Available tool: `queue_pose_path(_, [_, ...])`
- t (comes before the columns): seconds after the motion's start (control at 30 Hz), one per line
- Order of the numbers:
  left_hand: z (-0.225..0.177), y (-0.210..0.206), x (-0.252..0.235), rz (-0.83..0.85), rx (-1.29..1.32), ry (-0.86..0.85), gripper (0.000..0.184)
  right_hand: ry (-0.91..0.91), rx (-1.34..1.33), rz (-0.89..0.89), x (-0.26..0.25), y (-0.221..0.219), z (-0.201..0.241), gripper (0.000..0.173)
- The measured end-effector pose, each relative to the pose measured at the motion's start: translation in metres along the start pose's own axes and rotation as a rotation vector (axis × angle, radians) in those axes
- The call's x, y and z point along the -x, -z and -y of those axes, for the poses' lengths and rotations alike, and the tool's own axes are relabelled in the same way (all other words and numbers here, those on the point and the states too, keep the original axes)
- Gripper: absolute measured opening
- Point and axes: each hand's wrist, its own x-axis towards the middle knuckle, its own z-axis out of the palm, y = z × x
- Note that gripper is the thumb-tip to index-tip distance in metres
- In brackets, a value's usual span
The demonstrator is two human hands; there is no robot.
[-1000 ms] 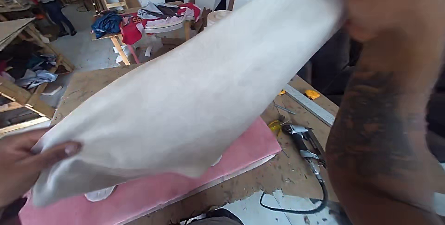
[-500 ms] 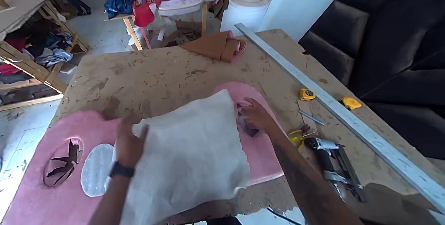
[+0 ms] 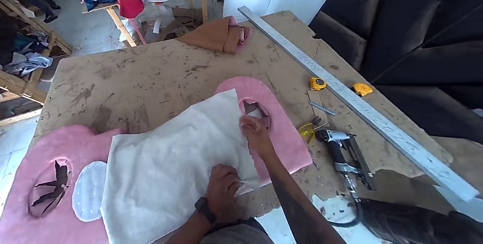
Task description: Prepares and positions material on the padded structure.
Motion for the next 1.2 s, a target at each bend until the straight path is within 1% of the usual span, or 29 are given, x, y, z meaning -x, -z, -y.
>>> queue_pose_path(0.07, [-0.014, 0.029, -0.004, -0.3, 0.447, 0.173, 0.019, 0.031, -0.044, -0.135, 0.013, 0.011, -0.005, 0.032])
queue_pose_path(0.1, [-0.02, 0.047, -0.006, -0.479, 0.596, 0.283, 0.02, 0.015, -0.011, -0.183, 0.021, 0.016, -0.009, 0.029])
queue_pose_path(0.13, [-0.022, 0.066, -0.007, -0.616, 0.688, 0.383, 0.022, -0.006, 0.066, -0.191, 0.031, 0.018, -0.011, 0.027])
queue_pose_path(0.17, [-0.023, 0.083, -0.006, -0.713, 0.749, 0.462, 0.024, -0.02, 0.172, -0.144, 0.042, 0.017, -0.011, 0.03])
queue_pose_path(0.2, [-0.021, 0.096, -0.003, -0.775, 0.805, 0.501, 0.025, -0.035, 0.298, -0.057, 0.054, 0.01, -0.008, 0.039])
queue_pose_path(0.23, [-0.017, 0.105, 0.001, -0.806, 0.86, 0.502, 0.026, -0.038, 0.426, 0.019, 0.064, -0.002, -0.002, 0.053])
queue_pose_path(0.3, [-0.007, 0.113, 0.008, -0.806, 0.957, 0.468, 0.027, -0.019, 0.649, 0.086, 0.078, -0.036, 0.014, 0.085])
queue_pose_path(0.33, [-0.004, 0.114, 0.011, -0.79, 0.993, 0.446, 0.027, -0.018, 0.738, 0.099, 0.082, -0.054, 0.022, 0.093])
queue_pose_path(0.4, [-0.003, 0.115, 0.017, -0.746, 1.041, 0.398, 0.025, -0.052, 0.835, 0.1, 0.083, -0.078, 0.031, 0.099])
queue_pose_path(0.47, [-0.003, 0.114, 0.018, -0.691, 1.066, 0.328, 0.026, -0.134, 0.844, 0.086, 0.073, -0.076, 0.034, 0.103])
queue_pose_path(0.5, [-0.003, 0.113, 0.017, -0.662, 1.078, 0.291, 0.026, -0.187, 0.815, 0.108, 0.067, -0.07, 0.033, 0.102])
queue_pose_path(0.53, [-0.002, 0.111, 0.017, -0.634, 1.096, 0.26, 0.026, -0.222, 0.734, 0.128, 0.063, -0.062, 0.03, 0.096])
queue_pose_path(0.57, [-0.002, 0.108, 0.019, -0.603, 1.112, 0.239, 0.025, -0.238, 0.601, 0.133, 0.064, -0.053, 0.024, 0.083])
queue_pose_path(0.63, [0.0, 0.102, 0.023, -0.527, 1.106, 0.218, 0.024, -0.243, 0.252, 0.133, 0.072, -0.034, 0.017, 0.05])
queue_pose_path(0.67, [-0.002, 0.099, 0.024, -0.482, 1.075, 0.216, 0.023, -0.237, 0.112, 0.108, 0.081, -0.022, 0.016, 0.038])
queue_pose_path(0.73, [-0.014, 0.084, 0.022, -0.369, 0.966, 0.209, 0.025, -0.222, 0.014, -0.026, 0.105, 0.017, 0.015, 0.029])
queue_pose_path(0.8, [-0.027, 0.063, 0.019, -0.177, 0.814, 0.147, 0.032, -0.189, 0.007, -0.184, 0.125, 0.065, 0.016, 0.03])
queue_pose_path(0.87, [-0.034, 0.038, 0.018, 0.074, 0.56, 0.099, 0.04, -0.143, -0.001, -0.307, 0.137, 0.111, 0.023, 0.034])
queue_pose_path(0.93, [-0.038, 0.01, 0.02, 0.343, 0.288, 0.061, 0.047, -0.081, -0.029, -0.357, 0.135, 0.143, 0.04, 0.037])
queue_pose_path(0.97, [-0.04, -0.002, 0.022, 0.436, 0.204, 0.011, 0.05, -0.045, -0.048, -0.339, 0.129, 0.149, 0.049, 0.036])
queue_pose_path(1.0, [-0.043, -0.011, 0.025, 0.497, 0.174, -0.036, 0.05, -0.022, -0.061, -0.306, 0.121, 0.147, 0.059, 0.035])
queue_pose_path(1.03, [-0.047, -0.017, 0.028, 0.539, 0.22, -0.06, 0.05, -0.012, -0.071, -0.261, 0.114, 0.139, 0.067, 0.033])
queue_pose_path(1.1, [-0.056, -0.022, 0.032, 0.592, 0.417, -0.055, 0.046, -0.025, -0.084, -0.13, 0.099, 0.108, 0.072, 0.031])
queue_pose_path(1.17, [-0.06, -0.023, 0.035, 0.66, 0.56, 0.002, 0.045, -0.065, -0.102, 0.042, 0.079, 0.07, 0.055, 0.031])
queue_pose_path(1.2, [-0.061, -0.023, 0.039, 0.662, 0.565, 0.029, 0.043, -0.096, -0.11, 0.132, 0.068, 0.051, 0.039, 0.033])
